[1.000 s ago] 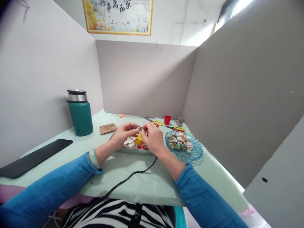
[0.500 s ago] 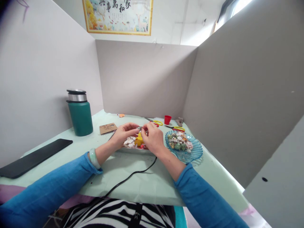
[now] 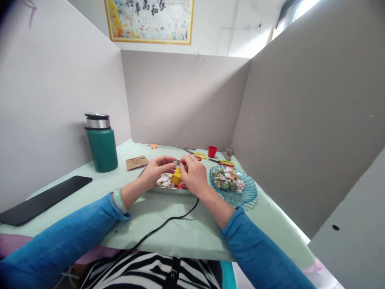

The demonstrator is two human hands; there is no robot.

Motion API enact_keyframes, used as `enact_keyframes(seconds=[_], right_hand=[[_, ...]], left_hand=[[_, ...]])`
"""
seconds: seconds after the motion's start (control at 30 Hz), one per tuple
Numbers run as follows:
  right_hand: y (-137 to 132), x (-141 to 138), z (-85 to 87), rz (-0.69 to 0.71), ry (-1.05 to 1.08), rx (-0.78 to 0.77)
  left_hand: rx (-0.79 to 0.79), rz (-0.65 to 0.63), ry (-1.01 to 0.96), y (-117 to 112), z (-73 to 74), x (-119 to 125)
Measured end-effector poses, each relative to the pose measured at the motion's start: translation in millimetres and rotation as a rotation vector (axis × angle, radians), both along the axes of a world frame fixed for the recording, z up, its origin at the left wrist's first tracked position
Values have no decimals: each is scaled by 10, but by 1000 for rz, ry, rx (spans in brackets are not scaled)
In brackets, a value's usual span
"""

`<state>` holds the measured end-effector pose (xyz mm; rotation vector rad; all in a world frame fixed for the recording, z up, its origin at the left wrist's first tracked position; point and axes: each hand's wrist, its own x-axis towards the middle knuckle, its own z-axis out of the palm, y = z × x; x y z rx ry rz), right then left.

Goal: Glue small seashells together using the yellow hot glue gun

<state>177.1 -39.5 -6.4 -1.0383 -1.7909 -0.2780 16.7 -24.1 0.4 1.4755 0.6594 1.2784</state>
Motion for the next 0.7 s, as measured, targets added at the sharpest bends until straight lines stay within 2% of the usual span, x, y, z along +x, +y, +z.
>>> enact_keyframes(seconds=[0.7], right_hand=[[-1,33,21,16,-30,-34]], left_hand=[[2,23,44,28,-13,-10]])
